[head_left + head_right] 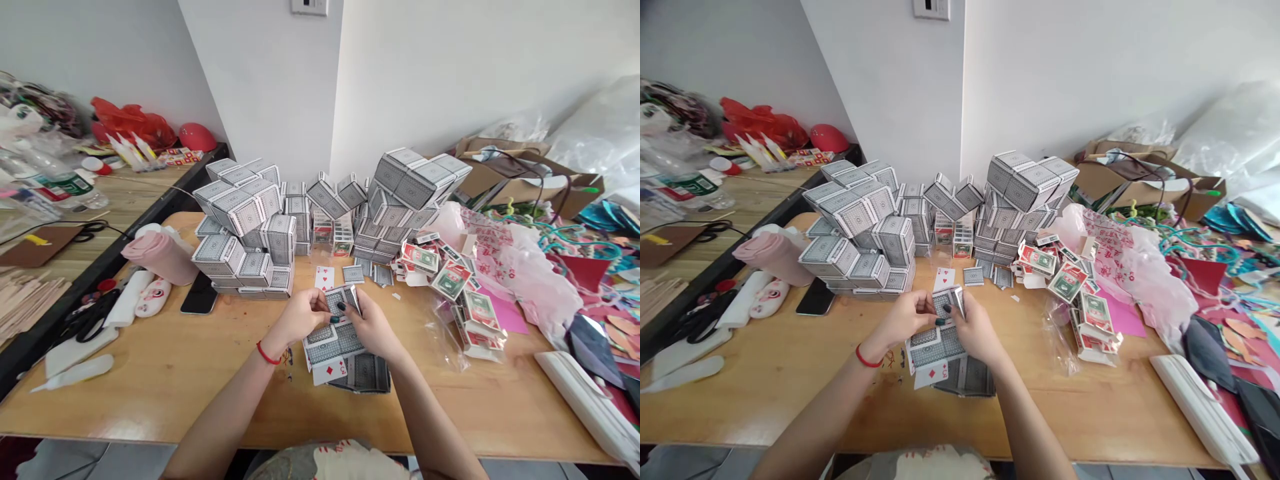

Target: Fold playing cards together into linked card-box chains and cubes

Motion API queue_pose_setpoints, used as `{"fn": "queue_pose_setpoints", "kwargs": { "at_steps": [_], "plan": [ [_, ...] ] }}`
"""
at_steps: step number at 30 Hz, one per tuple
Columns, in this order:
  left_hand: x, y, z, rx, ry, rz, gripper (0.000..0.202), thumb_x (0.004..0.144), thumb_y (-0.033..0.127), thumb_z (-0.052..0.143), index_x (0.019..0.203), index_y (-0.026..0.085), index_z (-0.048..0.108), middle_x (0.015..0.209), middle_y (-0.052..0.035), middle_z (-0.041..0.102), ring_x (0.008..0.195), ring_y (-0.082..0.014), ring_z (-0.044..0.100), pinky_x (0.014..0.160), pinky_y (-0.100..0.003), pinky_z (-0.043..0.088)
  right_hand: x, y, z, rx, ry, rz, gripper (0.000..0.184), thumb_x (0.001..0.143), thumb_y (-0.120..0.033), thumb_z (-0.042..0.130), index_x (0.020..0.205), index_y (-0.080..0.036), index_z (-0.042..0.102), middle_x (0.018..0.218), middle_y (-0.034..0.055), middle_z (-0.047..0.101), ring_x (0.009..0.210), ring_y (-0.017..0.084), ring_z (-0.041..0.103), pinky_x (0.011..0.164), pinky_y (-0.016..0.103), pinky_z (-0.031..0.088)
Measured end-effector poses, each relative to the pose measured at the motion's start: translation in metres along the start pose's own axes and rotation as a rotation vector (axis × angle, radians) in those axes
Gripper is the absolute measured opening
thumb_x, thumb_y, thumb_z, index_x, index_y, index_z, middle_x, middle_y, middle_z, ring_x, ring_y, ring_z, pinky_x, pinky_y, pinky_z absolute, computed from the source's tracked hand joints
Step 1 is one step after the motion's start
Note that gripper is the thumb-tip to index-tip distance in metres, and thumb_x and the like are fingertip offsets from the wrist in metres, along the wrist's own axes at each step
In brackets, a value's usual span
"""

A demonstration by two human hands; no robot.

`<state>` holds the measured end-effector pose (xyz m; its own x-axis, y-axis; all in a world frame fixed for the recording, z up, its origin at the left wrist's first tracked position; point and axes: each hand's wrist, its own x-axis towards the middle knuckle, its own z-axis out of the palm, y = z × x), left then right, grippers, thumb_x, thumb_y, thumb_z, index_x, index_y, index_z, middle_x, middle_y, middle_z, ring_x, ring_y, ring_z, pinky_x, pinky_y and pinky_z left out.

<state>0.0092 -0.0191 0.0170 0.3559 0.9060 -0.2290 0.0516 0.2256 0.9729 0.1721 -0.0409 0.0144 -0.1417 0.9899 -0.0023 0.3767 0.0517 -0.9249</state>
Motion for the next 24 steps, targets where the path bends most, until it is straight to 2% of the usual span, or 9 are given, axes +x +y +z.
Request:
{"fn": "queue_pose_setpoints", "kwargs": {
  "at_steps": [4, 7, 17, 20, 22, 24],
  "plan": [
    [0.002, -0.005, 0.006, 0.137, 0.124, 0.037, 0.014, 0.053, 0.01, 0.066, 0.058, 0.015, 0.053, 0.056, 0.0024, 0.055, 0.054, -0.0099, 0.049, 0.051, -0.02, 0.037, 0.0, 0.004, 0.003, -0.066, 0.029, -0.027, 0.008, 0.079, -0.021, 0.044, 0.084, -0.021, 0.05, 0.08, 0.0034, 0.061, 0.076, 0.021, 0.054, 0.071, 0.032, 0.042],
    [0.003, -0.009, 0.006, 0.129, 0.155, 0.045, 0.014, 0.051, 0.01, 0.065, 0.054, 0.015, 0.052, 0.054, 0.0032, 0.054, 0.053, -0.01, 0.048, 0.05, -0.02, 0.036, -0.001, 0.005, 0.003, -0.07, 0.005, -0.042, 0.008, 0.078, -0.02, 0.044, 0.083, -0.022, 0.05, 0.079, 0.0033, 0.061, 0.077, 0.021, 0.055, 0.07, 0.032, 0.042],
    [0.005, -0.002, -0.001, -0.058, 0.094, -0.01, 0.016, 0.049, 0.019, 0.072, 0.052, 0.013, 0.058, 0.051, 0.0036, 0.056, 0.05, -0.0087, 0.048, 0.054, -0.022, 0.039, -0.001, -0.004, -0.005, -0.02, -0.094, -0.093, 0.013, 0.08, -0.019, 0.043, 0.09, -0.02, 0.051, 0.08, 0.0026, 0.06, 0.077, 0.02, 0.054, 0.073, 0.031, 0.043],
    [0.003, 0.004, -0.004, -0.051, 0.018, -0.021, 0.018, 0.051, 0.021, 0.074, 0.052, 0.013, 0.058, 0.052, 0.0022, 0.058, 0.051, -0.0103, 0.052, 0.055, -0.023, 0.042, -0.001, -0.004, -0.008, 0.003, -0.119, -0.109, 0.017, 0.081, -0.018, 0.042, 0.095, -0.019, 0.052, 0.089, 0.0039, 0.061, 0.083, 0.02, 0.055, 0.077, 0.032, 0.043],
    [0.001, 0.009, -0.006, -0.064, -0.025, -0.021, 0.019, 0.055, 0.023, 0.074, 0.057, 0.013, 0.059, 0.057, 0.0001, 0.061, 0.056, -0.0126, 0.056, 0.058, -0.026, 0.046, -0.002, -0.004, -0.009, 0.023, -0.155, -0.112, 0.019, 0.082, -0.018, 0.042, 0.099, -0.019, 0.052, 0.094, 0.0045, 0.061, 0.088, 0.02, 0.055, 0.08, 0.032, 0.043],
    [0.001, 0.012, -0.007, -0.064, -0.002, -0.006, 0.019, 0.059, 0.025, 0.073, 0.065, 0.013, 0.06, 0.064, -0.002, 0.063, 0.06, -0.0141, 0.059, 0.06, -0.028, 0.049, -0.003, -0.003, -0.007, 0.04, -0.19, -0.103, 0.021, 0.082, -0.019, 0.042, 0.101, -0.019, 0.052, 0.096, 0.0047, 0.061, 0.09, 0.02, 0.055, 0.083, 0.032, 0.042]
  ]
}}
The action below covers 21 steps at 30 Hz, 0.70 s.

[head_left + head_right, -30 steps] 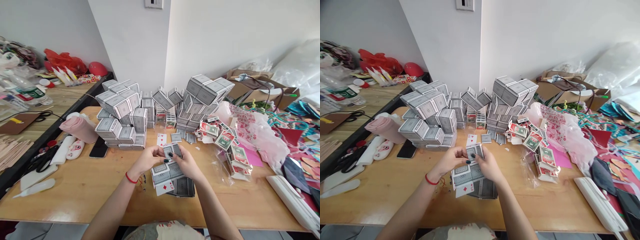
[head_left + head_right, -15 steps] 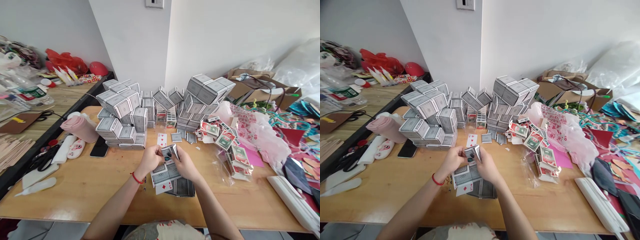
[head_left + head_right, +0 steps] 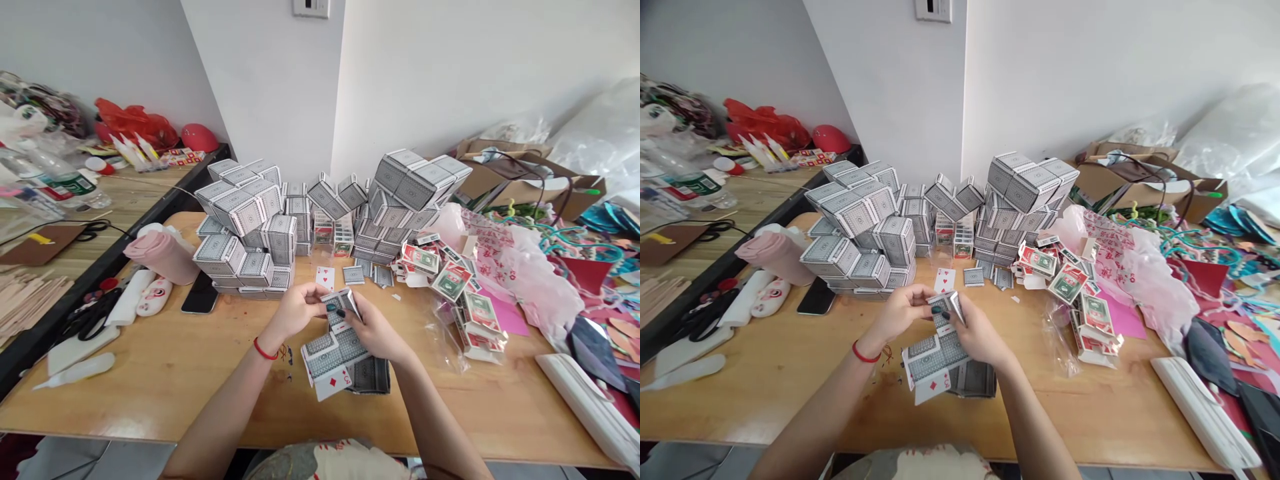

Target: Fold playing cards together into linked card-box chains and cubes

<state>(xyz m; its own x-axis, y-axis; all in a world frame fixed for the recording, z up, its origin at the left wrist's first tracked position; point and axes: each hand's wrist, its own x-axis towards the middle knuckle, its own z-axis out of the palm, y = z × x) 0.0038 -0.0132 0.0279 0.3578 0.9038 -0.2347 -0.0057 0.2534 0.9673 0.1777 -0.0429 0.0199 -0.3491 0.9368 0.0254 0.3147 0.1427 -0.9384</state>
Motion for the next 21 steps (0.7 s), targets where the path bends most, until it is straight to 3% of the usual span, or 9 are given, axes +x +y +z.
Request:
{"fn": "queue_pose_setpoints", "kwargs": {
  "at_steps": [4, 8, 11, 17, 21],
  "plan": [
    [0.001, 0.0, -0.002, 0.077, 0.063, 0.033, 0.024, 0.063, 0.024, 0.071, 0.082, 0.013, 0.061, 0.075, -0.0047, 0.065, 0.066, -0.0143, 0.06, 0.06, -0.027, 0.051, -0.003, 0.006, 0.007, 0.048, 0.014, 0.033, 0.023, 0.083, -0.021, 0.043, 0.104, -0.019, 0.051, 0.099, 0.006, 0.06, 0.094, 0.021, 0.055, 0.086, 0.035, 0.041],
    [0.001, -0.003, -0.007, 0.1, -0.058, -0.017, 0.033, 0.06, 0.021, 0.074, 0.09, 0.013, 0.061, 0.08, -0.0045, 0.065, 0.071, -0.0141, 0.061, 0.064, -0.027, 0.051, -0.007, 0.014, 0.008, 0.077, 0.046, 0.064, 0.022, 0.083, -0.024, 0.046, 0.103, -0.019, 0.052, 0.094, 0.0052, 0.06, 0.09, 0.021, 0.055, 0.082, 0.034, 0.043],
    [0.0, -0.003, -0.007, 0.064, -0.111, -0.036, 0.034, 0.057, 0.018, 0.077, 0.086, 0.012, 0.06, 0.08, -0.0042, 0.065, 0.073, -0.0146, 0.062, 0.066, -0.027, 0.052, -0.008, 0.016, 0.007, 0.09, 0.023, 0.059, 0.024, 0.084, -0.025, 0.045, 0.107, -0.019, 0.051, 0.097, 0.0054, 0.059, 0.092, 0.02, 0.054, 0.083, 0.034, 0.043],
    [0.005, -0.004, 0.005, 0.008, 0.062, -0.052, 0.019, 0.055, 0.009, 0.072, 0.066, 0.012, 0.057, 0.062, 0.0015, 0.062, 0.055, -0.0109, 0.059, 0.056, -0.025, 0.052, -0.006, 0.011, 0.005, 0.013, 0.03, 0.035, 0.019, 0.084, -0.024, 0.043, 0.101, -0.02, 0.05, 0.09, 0.0033, 0.058, 0.086, 0.019, 0.054, 0.08, 0.033, 0.043],
    [0.008, -0.002, 0.005, -0.073, 0.063, -0.069, 0.019, 0.051, 0.014, 0.075, 0.059, 0.012, 0.057, 0.055, 0.0024, 0.06, 0.051, -0.0103, 0.058, 0.053, -0.025, 0.052, -0.005, 0.01, 0.0, 0.068, 0.017, 0.004, 0.017, 0.084, -0.029, 0.047, 0.097, -0.02, 0.053, 0.089, 0.0029, 0.059, 0.085, 0.019, 0.055, 0.081, 0.033, 0.044]
  ]
}}
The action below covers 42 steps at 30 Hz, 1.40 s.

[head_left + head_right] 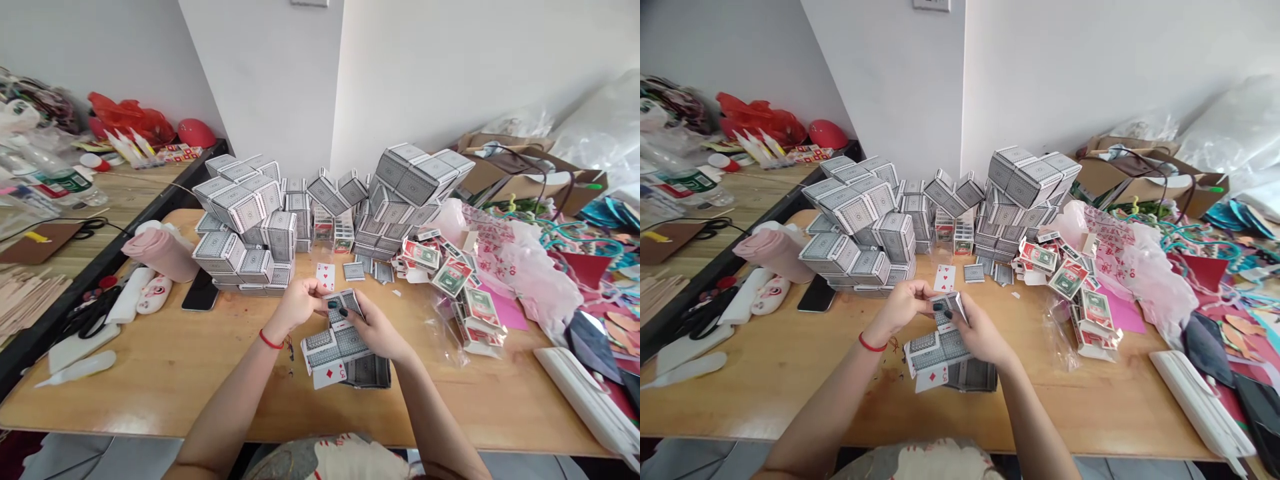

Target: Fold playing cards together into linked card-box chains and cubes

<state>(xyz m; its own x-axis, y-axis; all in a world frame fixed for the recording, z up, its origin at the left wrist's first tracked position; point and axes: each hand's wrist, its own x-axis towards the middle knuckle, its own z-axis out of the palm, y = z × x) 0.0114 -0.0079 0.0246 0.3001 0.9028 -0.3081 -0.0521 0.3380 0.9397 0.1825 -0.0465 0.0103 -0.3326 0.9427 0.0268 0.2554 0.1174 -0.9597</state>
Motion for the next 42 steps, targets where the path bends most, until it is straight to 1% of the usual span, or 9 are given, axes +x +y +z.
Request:
{"fn": "queue_pose_setpoints", "kwargs": {
  "at_steps": [8, 13, 17, 21, 27, 30, 33, 38, 42],
  "plan": [
    [0.005, 0.001, 0.0, -0.211, 0.063, 0.125, 0.024, 0.067, 0.031, 0.069, 0.081, 0.013, 0.06, 0.075, -0.0028, 0.065, 0.06, -0.0121, 0.06, 0.055, -0.027, 0.052, -0.007, -0.004, 0.001, 0.784, -0.099, 0.149, 0.061, 0.073, -0.063, 0.053, 0.121, -0.025, 0.046, 0.108, 0.0091, 0.062, 0.095, 0.025, 0.06, 0.076, 0.038, 0.048],
    [0.003, -0.002, 0.003, -0.064, 0.022, 0.204, 0.039, 0.07, 0.029, 0.068, 0.104, 0.018, 0.054, 0.104, -0.0072, 0.063, 0.083, -0.0161, 0.062, 0.07, -0.029, 0.052, -0.006, -0.004, 0.016, 0.961, -0.006, 0.2, 0.045, 0.075, -0.051, 0.059, 0.111, -0.026, 0.053, 0.114, 0.0051, 0.061, 0.103, 0.023, 0.057, 0.088, 0.038, 0.042],
    [-0.001, -0.002, 0.003, 0.035, -0.043, 0.134, 0.051, 0.07, 0.017, 0.063, 0.119, 0.02, 0.047, 0.104, -0.0063, 0.063, 0.091, -0.0181, 0.06, 0.076, -0.029, 0.048, -0.005, -0.005, 0.02, 1.061, -0.03, 0.228, 0.041, 0.077, -0.05, 0.058, 0.111, -0.026, 0.054, 0.113, 0.0036, 0.062, 0.103, 0.022, 0.057, 0.089, 0.037, 0.042],
    [-0.002, -0.002, 0.003, -0.147, -0.071, 0.044, 0.053, 0.071, 0.01, 0.05, 0.124, 0.018, 0.047, 0.101, -0.0043, 0.065, 0.09, -0.0165, 0.058, 0.078, -0.028, 0.045, -0.003, -0.007, 0.022, 1.172, -0.006, 0.27, 0.044, 0.08, -0.058, 0.049, 0.107, -0.024, 0.057, 0.107, 0.0035, 0.065, 0.099, 0.022, 0.06, 0.088, 0.037, 0.043],
    [0.002, -0.002, -0.01, -0.214, -0.174, -0.057, 0.046, 0.078, 0.018, 0.052, 0.124, 0.015, 0.048, 0.105, -0.0092, 0.065, 0.091, -0.0191, 0.061, 0.083, -0.035, 0.045, -0.006, 0.001, 0.015, 1.195, 0.061, 0.419, 0.038, 0.082, -0.048, 0.052, 0.103, -0.019, 0.063, 0.095, 0.0042, 0.071, 0.093, 0.021, 0.063, 0.086, 0.035, 0.046],
    [0.004, -0.007, -0.021, -0.042, -0.189, 0.057, 0.04, 0.083, 0.032, 0.05, 0.12, 0.016, 0.052, 0.11, -0.011, 0.064, 0.099, -0.0217, 0.06, 0.094, -0.041, 0.04, -0.012, 0.007, -0.005, 1.207, 0.127, 0.329, 0.041, 0.081, -0.055, 0.048, 0.099, -0.022, 0.065, 0.094, 0.004, 0.071, 0.1, 0.025, 0.061, 0.089, 0.042, 0.044],
    [0.002, -0.016, -0.024, 0.268, -0.169, 0.205, 0.034, 0.078, 0.029, 0.056, 0.111, 0.019, 0.06, 0.115, -0.0085, 0.062, 0.109, -0.0228, 0.055, 0.101, -0.041, 0.036, -0.021, 0.015, -0.028, 1.122, 0.347, 0.189, 0.039, 0.081, -0.057, 0.045, 0.1, -0.028, 0.064, 0.099, 0.0022, 0.07, 0.105, 0.025, 0.059, 0.093, 0.046, 0.041],
    [-0.001, -0.035, -0.004, 0.578, -0.427, 0.407, 0.062, 0.068, 0.009, 0.056, 0.127, 0.026, 0.047, 0.134, -0.0046, 0.047, 0.124, -0.0215, 0.041, 0.104, -0.037, 0.033, -0.03, 0.022, -0.048, 0.865, 0.516, 0.11, 0.046, 0.083, -0.061, 0.035, 0.113, -0.033, 0.057, 0.108, 0.0022, 0.067, 0.105, 0.027, 0.059, 0.089, 0.051, 0.042],
    [0.008, -0.047, 0.012, 0.797, -0.337, 0.417, 0.047, 0.072, 0.008, 0.046, 0.113, 0.026, 0.061, 0.114, -0.003, 0.063, 0.106, -0.0215, 0.057, 0.093, -0.035, 0.042, -0.03, 0.023, -0.049, 0.835, 0.569, 0.117, 0.049, 0.082, -0.058, 0.037, 0.116, -0.028, 0.056, 0.107, 0.0047, 0.067, 0.099, 0.027, 0.062, 0.084, 0.048, 0.046]
  ]
}}
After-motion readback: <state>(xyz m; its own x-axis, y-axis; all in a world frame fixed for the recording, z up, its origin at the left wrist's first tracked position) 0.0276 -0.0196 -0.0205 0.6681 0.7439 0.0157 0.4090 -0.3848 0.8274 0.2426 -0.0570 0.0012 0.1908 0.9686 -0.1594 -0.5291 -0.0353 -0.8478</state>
